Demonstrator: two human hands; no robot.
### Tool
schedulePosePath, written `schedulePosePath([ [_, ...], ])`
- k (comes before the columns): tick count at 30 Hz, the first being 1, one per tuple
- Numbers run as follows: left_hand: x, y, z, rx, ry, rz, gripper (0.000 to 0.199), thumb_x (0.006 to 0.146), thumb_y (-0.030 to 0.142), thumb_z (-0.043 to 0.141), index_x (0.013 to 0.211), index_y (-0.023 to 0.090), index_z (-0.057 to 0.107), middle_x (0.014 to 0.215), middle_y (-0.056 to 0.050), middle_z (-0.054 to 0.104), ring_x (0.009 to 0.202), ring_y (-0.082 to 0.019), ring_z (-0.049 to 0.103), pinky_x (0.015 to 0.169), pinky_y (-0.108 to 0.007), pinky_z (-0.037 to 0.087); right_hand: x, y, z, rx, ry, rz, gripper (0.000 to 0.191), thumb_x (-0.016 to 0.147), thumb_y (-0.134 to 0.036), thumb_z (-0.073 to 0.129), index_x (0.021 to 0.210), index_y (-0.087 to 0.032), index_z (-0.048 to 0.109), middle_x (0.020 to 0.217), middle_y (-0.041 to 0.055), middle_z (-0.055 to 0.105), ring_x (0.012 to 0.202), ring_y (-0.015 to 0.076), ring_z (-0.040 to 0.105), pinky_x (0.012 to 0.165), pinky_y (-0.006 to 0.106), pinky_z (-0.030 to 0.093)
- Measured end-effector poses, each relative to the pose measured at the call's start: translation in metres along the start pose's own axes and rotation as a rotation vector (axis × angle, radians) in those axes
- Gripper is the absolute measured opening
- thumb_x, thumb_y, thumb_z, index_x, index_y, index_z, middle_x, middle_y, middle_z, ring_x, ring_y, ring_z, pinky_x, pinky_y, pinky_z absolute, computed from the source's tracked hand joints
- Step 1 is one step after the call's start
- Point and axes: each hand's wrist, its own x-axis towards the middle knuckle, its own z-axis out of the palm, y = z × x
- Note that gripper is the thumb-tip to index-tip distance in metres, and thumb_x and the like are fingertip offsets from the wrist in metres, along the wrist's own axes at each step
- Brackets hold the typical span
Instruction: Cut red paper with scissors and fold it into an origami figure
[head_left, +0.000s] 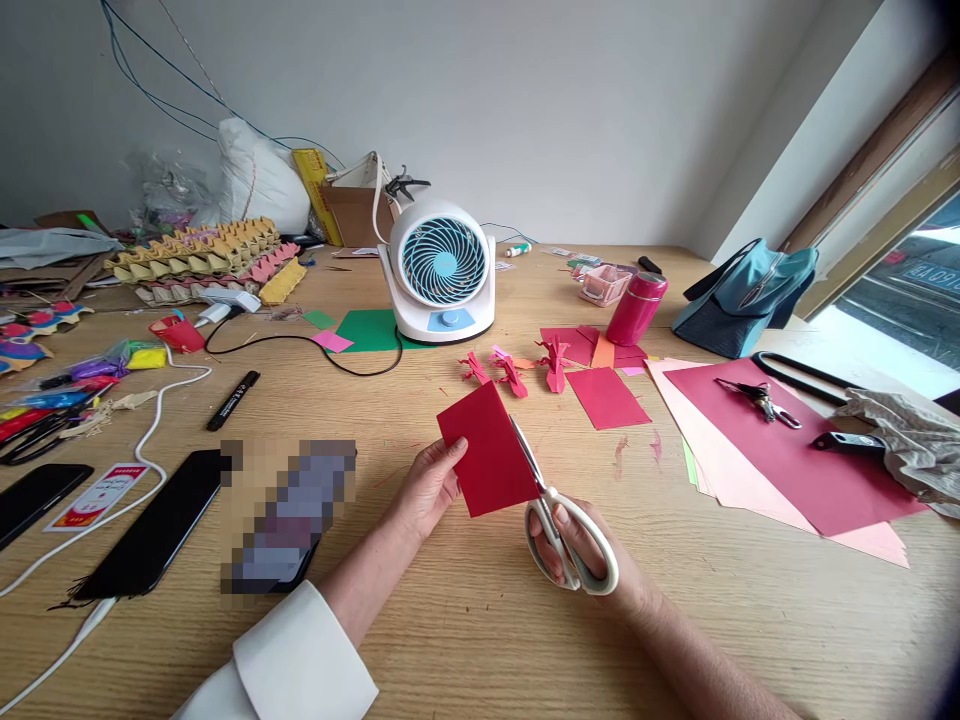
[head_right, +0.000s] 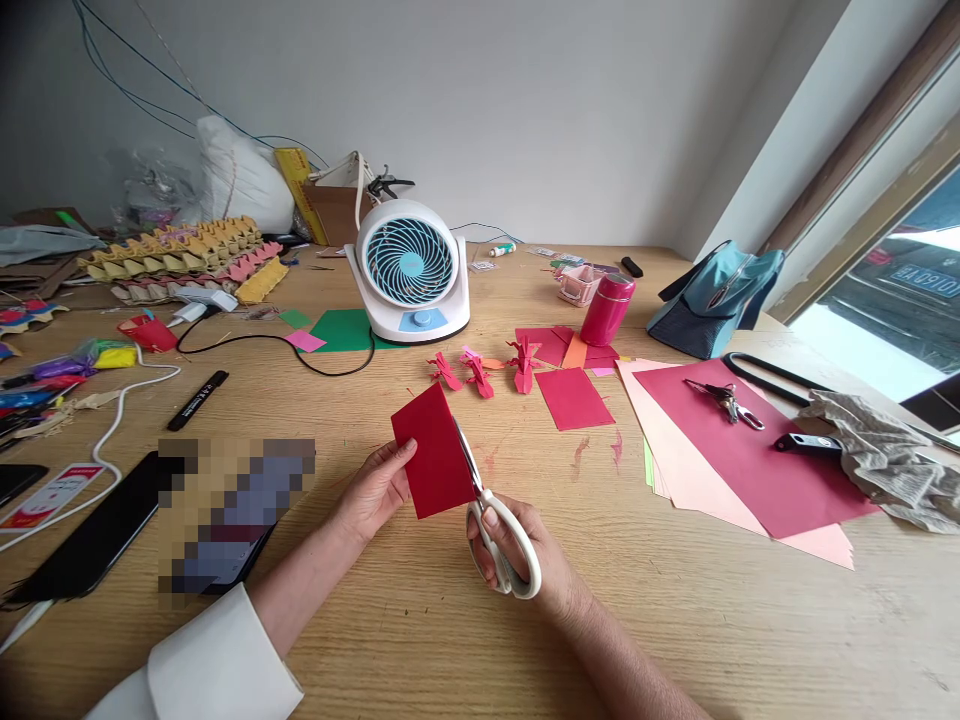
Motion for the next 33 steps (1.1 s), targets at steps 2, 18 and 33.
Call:
schedulePosePath([
  [2, -0.0002, 0.0002, -0.0001, 0.006, -0.004, -0.004, 0.035, 0.072, 0.03, 0.08, 0.101, 0.014, 0.069, 0.102, -0.011, 0.075, 0.097, -0.025, 0.07, 0.087, -0.036, 0.053, 0.0, -0.0009, 0.0006, 0.0, 0.008, 0.006, 0.046, 0.09, -0.061, 0.047, 0.084, -0.015, 0.053, 0.048, -0.0049, 0.046, 0.036, 0.0067, 0.036, 0.037, 0.02, 0.029],
  [18, 0.0014, -0.0019, -0.0034, 0.005, -0.013, -0.007, 0.037, 0.071, 0.032, 0.08, 0.102, 0.015, 0.069, 0.105, -0.01, 0.074, 0.099, -0.025, 0.07, 0.086, -0.035, 0.054, 0.0012, -0.0021, 0.0033, 0.005, 0.01, 0.025, 0.048, 0.088, -0.064, 0.049, 0.083, -0.016, 0.054, 0.048, -0.0034, 0.048, 0.04, 0.0084, 0.041, 0.041, 0.022, 0.031],
  [33, -0.0021, -0.0042, 0.0005, 0.033, 0.018, -0.016, 0.033, 0.067, 0.032, 0.083, 0.094, 0.016, 0.071, 0.097, -0.007, 0.076, 0.086, -0.021, 0.071, 0.075, -0.03, 0.053, 0.0021, 0.0022, 0.004, 0.079, 0.064, 0.008, 0.046, 0.087, -0.063, 0.052, 0.084, -0.017, 0.056, 0.048, -0.0044, 0.046, 0.037, 0.0083, 0.036, 0.038, 0.023, 0.025],
])
